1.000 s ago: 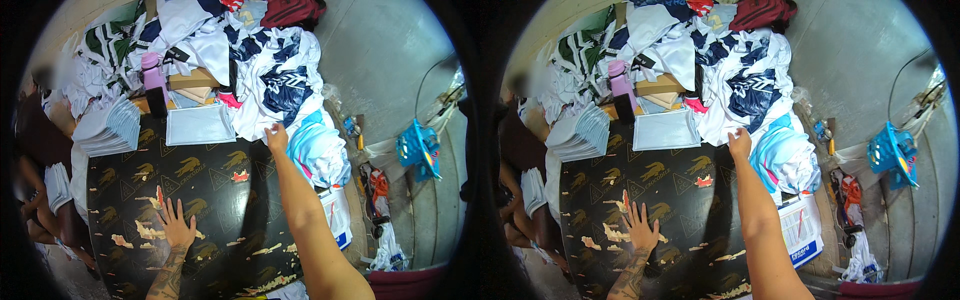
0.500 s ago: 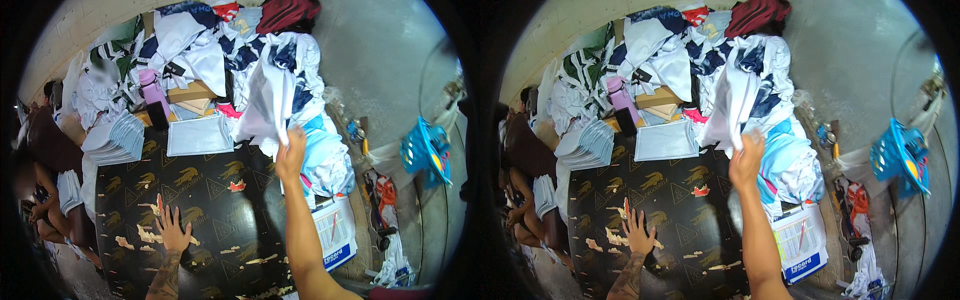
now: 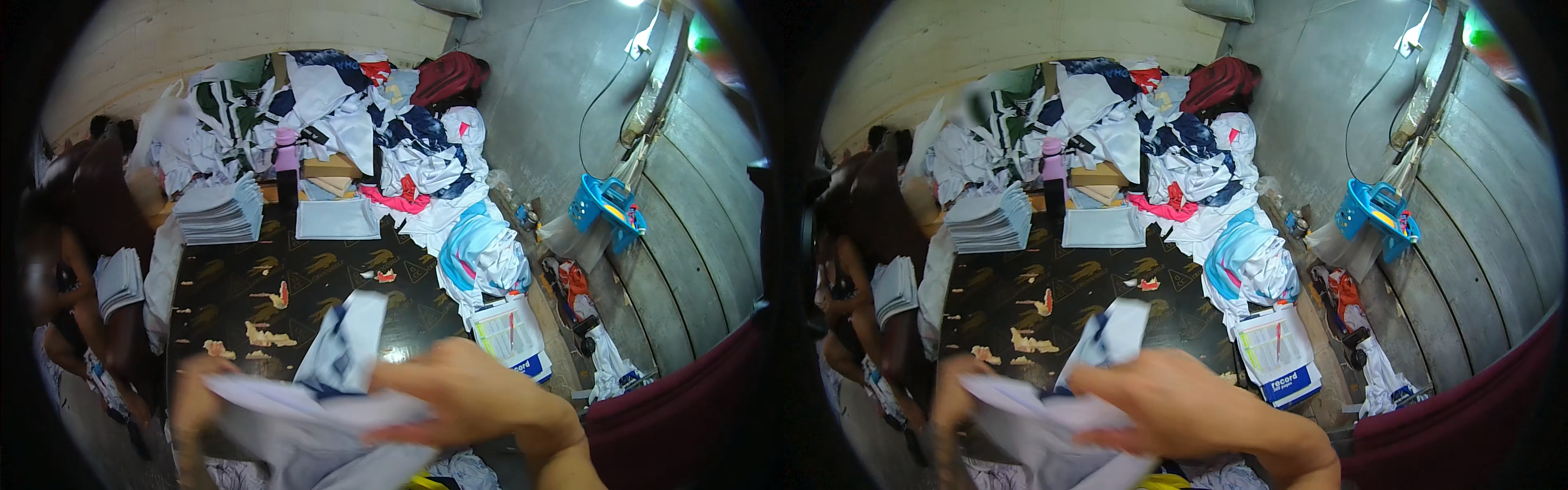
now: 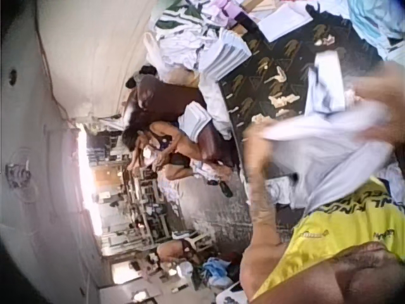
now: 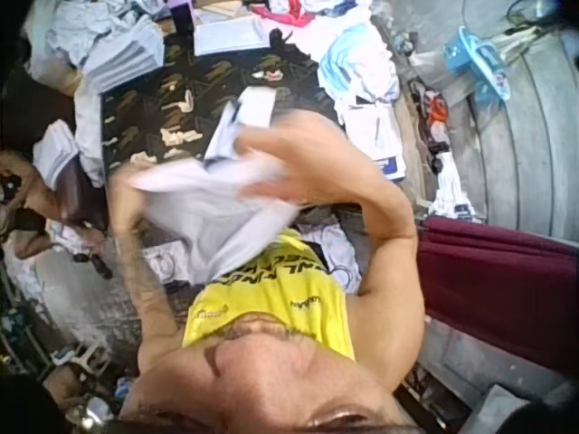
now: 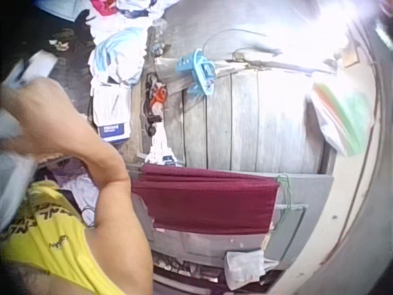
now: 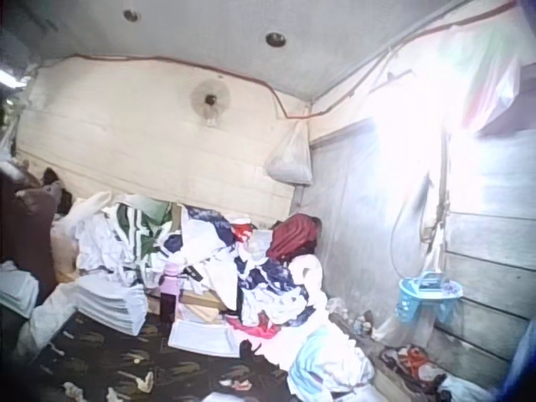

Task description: The person repeatedly lays out large printed fabric sheets on a table, smooths them, and cuts them into smaller pieces using shears. The person folds and stacks the cut pieces and continues the process with additional sheets.

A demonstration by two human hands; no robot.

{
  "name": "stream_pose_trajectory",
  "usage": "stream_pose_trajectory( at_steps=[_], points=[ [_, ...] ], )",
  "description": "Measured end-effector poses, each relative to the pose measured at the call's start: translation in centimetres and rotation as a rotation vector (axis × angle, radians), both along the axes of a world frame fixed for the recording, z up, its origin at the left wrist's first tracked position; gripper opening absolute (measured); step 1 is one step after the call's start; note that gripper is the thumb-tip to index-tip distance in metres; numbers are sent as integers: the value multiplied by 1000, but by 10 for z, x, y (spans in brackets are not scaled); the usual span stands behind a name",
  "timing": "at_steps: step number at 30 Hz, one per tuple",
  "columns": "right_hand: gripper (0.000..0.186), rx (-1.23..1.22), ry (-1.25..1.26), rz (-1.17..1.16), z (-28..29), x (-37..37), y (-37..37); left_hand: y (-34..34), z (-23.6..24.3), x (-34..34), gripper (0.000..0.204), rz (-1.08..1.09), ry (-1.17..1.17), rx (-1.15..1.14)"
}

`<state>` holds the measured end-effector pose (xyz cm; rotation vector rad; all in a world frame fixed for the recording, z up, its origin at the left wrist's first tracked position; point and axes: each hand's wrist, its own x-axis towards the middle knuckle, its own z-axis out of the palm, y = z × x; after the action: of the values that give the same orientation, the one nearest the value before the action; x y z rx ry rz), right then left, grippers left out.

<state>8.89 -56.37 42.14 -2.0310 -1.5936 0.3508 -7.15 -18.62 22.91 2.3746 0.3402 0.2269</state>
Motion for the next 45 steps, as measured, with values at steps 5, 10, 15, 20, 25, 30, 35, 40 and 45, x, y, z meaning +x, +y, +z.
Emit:
stream_pose_trajectory(
  at_steps=[5,10,15,20,25,30,35,40,45],
  points=[
    [22,-225,-764,-591,-34,97,116,266,123,-110,36,875,-641,483],
    [51,711,-818,-573,-48,157,82,242,89,-277,37,927,-702,900],
    [57,-189,-458,-413,-194,138,-6,-26,-136,-323,38,954,195,346],
    [62,-503,-129,-494,-295,166,-95,-206,-229,-339,110,-44,962,-540],
    [92,-294,74,-285,-378,86,-100,-98,-232,-254,80,530,125,281],
    [92,-556,12,-423,-382,-62,-107,62,-224,-144,89,597,230,475],
    [88,-458,131,-639,-377,-91,-50,164,-251,-54,101,378,294,572],
    [94,-590,-72,-846,-423,-26,15,232,-281,57,98,487,262,657],
    [91,-588,-245,-810,-408,147,25,240,-261,241,98,462,369,604]
  ],
)
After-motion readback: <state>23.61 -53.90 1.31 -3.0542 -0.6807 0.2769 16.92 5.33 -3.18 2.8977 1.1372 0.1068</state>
